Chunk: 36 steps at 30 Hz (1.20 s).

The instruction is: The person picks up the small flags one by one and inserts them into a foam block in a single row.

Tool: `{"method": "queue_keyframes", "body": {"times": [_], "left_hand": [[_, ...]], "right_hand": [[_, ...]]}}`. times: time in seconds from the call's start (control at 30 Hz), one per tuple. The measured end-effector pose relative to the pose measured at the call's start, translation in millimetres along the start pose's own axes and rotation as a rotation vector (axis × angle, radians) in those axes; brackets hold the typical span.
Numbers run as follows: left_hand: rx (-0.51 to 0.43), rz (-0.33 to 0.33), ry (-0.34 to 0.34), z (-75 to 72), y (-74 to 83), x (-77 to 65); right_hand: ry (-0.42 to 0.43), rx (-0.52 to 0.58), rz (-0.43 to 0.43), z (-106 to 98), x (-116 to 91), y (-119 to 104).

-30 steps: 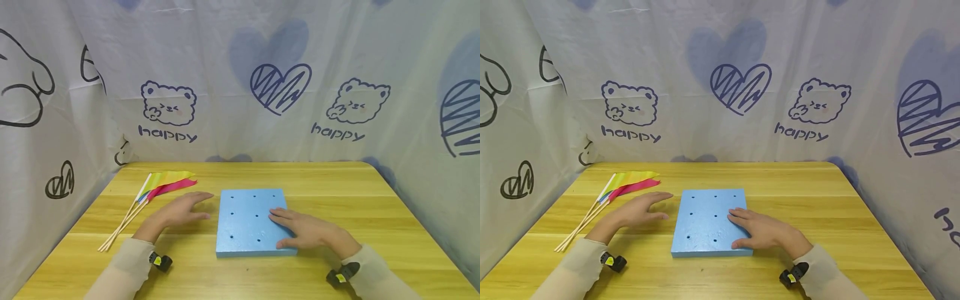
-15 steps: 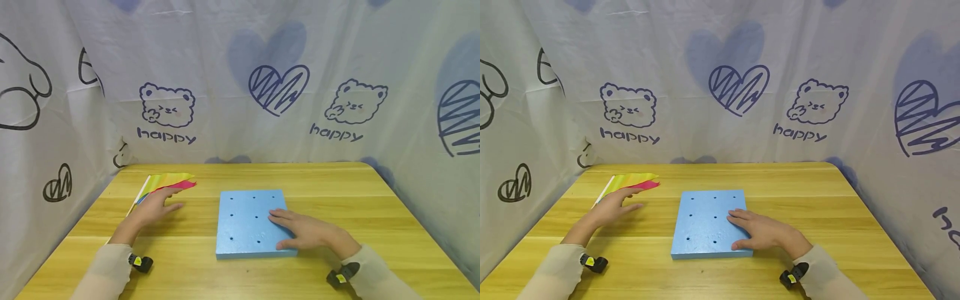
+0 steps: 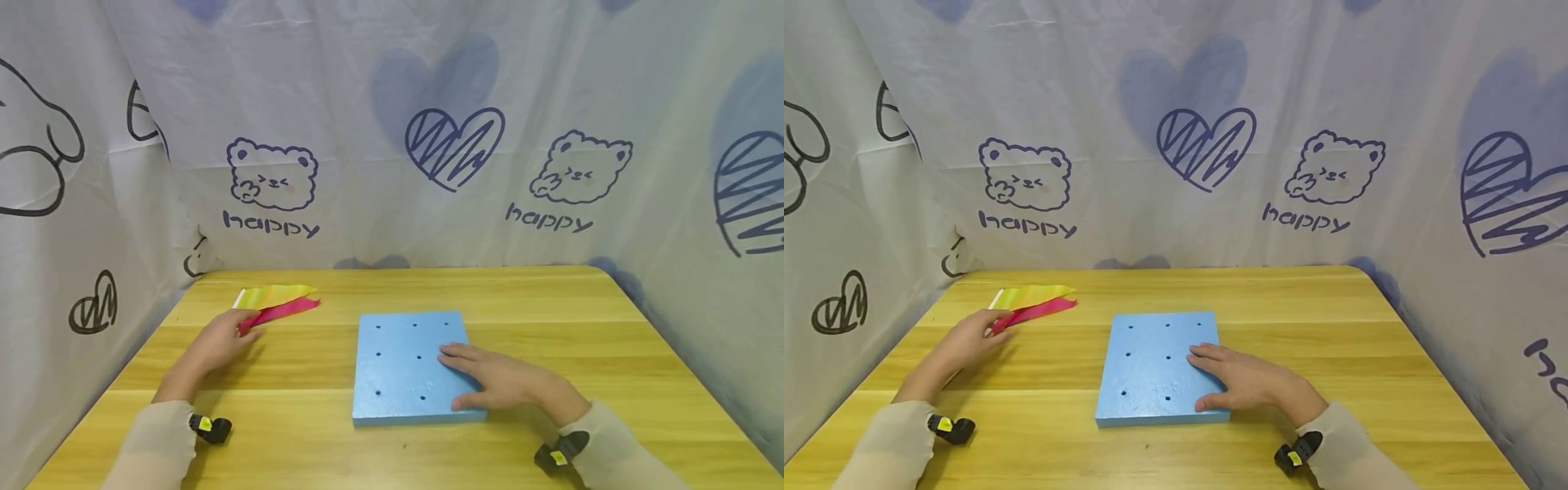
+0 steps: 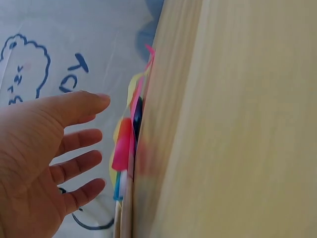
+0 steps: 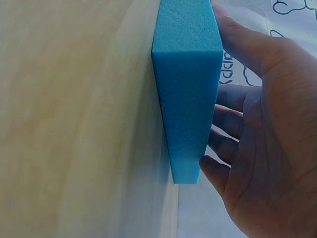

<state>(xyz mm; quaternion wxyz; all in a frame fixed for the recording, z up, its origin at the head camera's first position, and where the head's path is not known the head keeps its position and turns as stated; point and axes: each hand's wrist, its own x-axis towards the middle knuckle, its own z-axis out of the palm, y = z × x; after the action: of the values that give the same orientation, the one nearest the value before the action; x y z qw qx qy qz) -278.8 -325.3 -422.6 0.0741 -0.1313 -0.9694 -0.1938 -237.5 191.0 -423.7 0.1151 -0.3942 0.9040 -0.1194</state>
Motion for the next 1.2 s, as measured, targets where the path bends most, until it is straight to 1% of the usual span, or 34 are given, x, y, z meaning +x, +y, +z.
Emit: {"method": "queue_keyframes", "body": {"times": [0.13, 0.27, 0.4, 0.5, 0.73, 0.87, 1.0, 1.2], "left_hand": [[-0.004, -0.039, 0.010, -0.7, -11.3, -4.3], [-0.005, -0.096, -0.005, -3.3, -22.0, -9.1], [-0.032, -0.151, -0.035, -7.0, -31.2, -15.6], [-0.051, -0.156, -0.046, -9.2, -36.6, -19.5], [-0.073, -0.162, -0.037, -12.3, -46.3, -24.4], [-0.085, -0.166, -0.057, -13.6, -53.0, -26.2], [-0.114, -0.173, -0.087, -15.9, -61.0, -32.0], [-0.125, -0.164, -0.106, -16.2, -66.0, -35.0]], "right_hand": [[0.008, -0.001, 0.003, 2.0, 0.3, -0.6], [0.008, -0.003, 0.004, 2.7, 1.2, -1.3], [0.006, 0.010, -0.005, 3.3, 2.2, -2.8], [0.014, 0.013, -0.005, 4.0, 2.2, -3.2], [0.032, -0.010, -0.006, 5.1, 1.3, -1.3], [0.033, -0.003, -0.008, 4.5, 0.2, -0.9], [0.033, 0.011, -0.011, 2.7, 0.5, -2.2], [0.026, 0.005, -0.004, 1.5, -0.8, -1.1]]}}
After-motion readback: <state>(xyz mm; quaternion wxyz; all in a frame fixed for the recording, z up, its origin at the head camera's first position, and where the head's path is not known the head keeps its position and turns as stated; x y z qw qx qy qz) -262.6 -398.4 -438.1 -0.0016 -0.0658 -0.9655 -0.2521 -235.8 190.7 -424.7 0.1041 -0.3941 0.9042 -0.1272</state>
